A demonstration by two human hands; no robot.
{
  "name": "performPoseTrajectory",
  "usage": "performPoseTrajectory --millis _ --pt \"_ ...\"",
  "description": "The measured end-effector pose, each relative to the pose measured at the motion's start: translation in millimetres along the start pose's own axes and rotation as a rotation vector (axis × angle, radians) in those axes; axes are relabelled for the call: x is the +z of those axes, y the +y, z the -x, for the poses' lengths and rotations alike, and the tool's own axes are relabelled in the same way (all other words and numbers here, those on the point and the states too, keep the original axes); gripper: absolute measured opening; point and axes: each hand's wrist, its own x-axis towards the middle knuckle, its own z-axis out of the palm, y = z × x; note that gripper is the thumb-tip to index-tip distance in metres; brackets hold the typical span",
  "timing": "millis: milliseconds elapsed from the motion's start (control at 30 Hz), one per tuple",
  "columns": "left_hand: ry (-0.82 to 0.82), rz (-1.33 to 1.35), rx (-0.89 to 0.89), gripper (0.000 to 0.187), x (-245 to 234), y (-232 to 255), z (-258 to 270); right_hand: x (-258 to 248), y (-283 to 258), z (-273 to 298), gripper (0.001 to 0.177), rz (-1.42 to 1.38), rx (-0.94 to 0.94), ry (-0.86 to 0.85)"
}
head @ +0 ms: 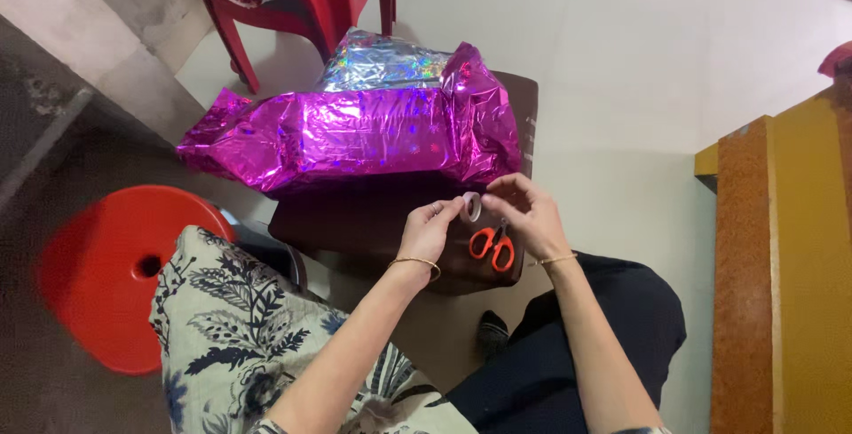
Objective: The person wraps a rectangular box with shiny purple wrapping paper. They cut the paper with scissors, fold the edges, and secure the seams with clear tape. The wrapped box is placed on a brown stool.
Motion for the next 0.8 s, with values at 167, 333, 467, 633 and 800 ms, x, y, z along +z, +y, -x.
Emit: performPoseTrajectory --millis 167,333,467,633,800 --pt "0.002 0.03 0.01 0.028 2 0 -6 4 -25 7 0.051 0.195 -0.16 -0.057" --pt "-0.051 0.096 0.001 0.029 8 3 -12 17 -30 6 0.052 0.139 -0.112 -0.068" --pt "-0.053 0.07 -0.008 0.028 16 6 -10 13 -26 1 0.046 0.168 -0.125 -0.038" --pt "-0.051 0.047 -0.05 0.03 27 15 -13 -7 -23 -7 0.053 0.234 -0.178 -0.017" --pt "0.016 -0.15 0.069 0.024 37 27 -4 -37 -15 -11 0.059 0.169 -0.019 0.197"
